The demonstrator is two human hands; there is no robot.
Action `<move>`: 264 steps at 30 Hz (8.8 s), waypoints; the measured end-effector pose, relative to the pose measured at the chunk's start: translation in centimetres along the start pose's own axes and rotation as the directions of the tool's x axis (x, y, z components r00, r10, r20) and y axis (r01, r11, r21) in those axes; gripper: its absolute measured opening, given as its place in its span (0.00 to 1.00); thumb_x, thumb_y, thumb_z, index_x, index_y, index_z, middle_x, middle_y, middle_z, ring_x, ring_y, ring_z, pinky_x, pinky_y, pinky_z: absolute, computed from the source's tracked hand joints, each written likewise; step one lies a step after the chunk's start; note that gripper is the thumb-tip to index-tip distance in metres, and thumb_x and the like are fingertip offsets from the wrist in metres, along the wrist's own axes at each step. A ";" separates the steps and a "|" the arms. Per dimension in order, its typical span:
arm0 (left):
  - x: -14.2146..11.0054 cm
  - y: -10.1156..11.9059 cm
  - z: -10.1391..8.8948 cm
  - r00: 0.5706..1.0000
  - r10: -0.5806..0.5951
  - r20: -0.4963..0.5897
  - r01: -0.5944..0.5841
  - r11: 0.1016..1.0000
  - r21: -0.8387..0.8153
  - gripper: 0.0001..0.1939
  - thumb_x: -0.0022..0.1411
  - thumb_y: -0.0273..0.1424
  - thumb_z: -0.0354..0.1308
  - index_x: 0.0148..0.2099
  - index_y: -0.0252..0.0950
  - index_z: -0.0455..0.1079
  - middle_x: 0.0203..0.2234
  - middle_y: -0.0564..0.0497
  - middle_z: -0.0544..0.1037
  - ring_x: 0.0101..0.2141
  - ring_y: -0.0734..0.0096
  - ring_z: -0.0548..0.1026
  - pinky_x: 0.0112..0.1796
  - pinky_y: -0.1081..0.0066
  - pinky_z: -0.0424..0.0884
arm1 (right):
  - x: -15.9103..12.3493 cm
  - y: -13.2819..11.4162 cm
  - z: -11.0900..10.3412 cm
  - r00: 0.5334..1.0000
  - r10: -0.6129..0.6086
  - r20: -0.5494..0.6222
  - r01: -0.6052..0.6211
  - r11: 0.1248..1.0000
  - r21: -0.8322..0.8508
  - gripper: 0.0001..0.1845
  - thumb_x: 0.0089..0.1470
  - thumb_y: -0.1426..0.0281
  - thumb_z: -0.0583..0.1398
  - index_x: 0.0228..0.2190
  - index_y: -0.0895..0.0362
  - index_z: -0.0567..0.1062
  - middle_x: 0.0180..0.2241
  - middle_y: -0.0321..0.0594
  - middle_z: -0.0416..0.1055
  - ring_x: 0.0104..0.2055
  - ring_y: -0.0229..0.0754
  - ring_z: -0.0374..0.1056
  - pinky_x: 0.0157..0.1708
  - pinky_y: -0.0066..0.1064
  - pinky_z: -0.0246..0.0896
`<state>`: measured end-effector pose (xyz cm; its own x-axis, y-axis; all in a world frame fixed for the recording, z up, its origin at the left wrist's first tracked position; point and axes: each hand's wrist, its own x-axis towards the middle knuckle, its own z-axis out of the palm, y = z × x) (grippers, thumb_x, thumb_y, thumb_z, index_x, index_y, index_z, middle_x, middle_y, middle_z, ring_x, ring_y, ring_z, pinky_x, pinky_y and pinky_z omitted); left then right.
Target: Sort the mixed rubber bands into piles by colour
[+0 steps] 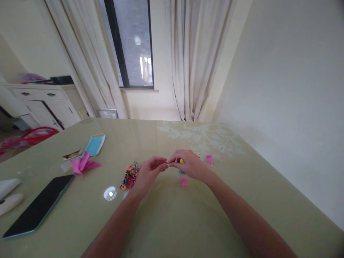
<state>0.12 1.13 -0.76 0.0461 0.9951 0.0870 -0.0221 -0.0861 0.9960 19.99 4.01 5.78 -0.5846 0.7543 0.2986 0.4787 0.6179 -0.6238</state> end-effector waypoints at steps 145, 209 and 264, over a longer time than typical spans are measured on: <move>0.6 -0.9 -1.6 0.982 0.171 -0.084 -0.113 0.878 0.466 0.11 0.65 0.35 0.58 0.45 0.37 0.77 0.41 0.46 0.84 0.42 0.62 0.81 0.48 0.61 0.76 | -0.2 2.6 -2.0 0.960 0.255 0.119 -0.201 0.916 -0.348 0.07 0.57 0.72 0.66 0.34 0.54 0.86 0.35 0.41 0.83 0.38 0.42 0.75 0.38 0.30 0.61; 0.4 -1.7 -1.8 0.959 0.281 -0.026 -0.112 0.465 0.878 0.14 0.71 0.26 0.50 0.48 0.36 0.78 0.43 0.43 0.80 0.45 0.56 0.78 0.47 0.62 0.71 | 0.1 8.0 -0.8 0.959 0.231 -0.166 -0.275 0.901 -0.334 0.05 0.57 0.74 0.65 0.31 0.57 0.83 0.32 0.44 0.81 0.35 0.42 0.73 0.38 0.32 0.63; 0.2 -0.7 -0.5 0.995 -0.084 -0.058 0.093 0.980 0.174 0.20 0.53 0.46 0.69 0.41 0.36 0.80 0.36 0.44 0.86 0.40 0.58 0.82 0.40 0.65 0.73 | -3.7 -6.6 -7.3 0.953 -0.041 -0.299 0.100 0.978 0.185 0.08 0.59 0.62 0.68 0.31 0.52 0.84 0.29 0.37 0.79 0.31 0.41 0.72 0.31 0.34 0.65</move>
<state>-0.36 1.44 -1.49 -0.0098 1.0000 0.0020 0.1566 -0.0004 0.9877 23.77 -1.26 14.10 -0.3814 0.7601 0.5261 0.2879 0.6385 -0.7138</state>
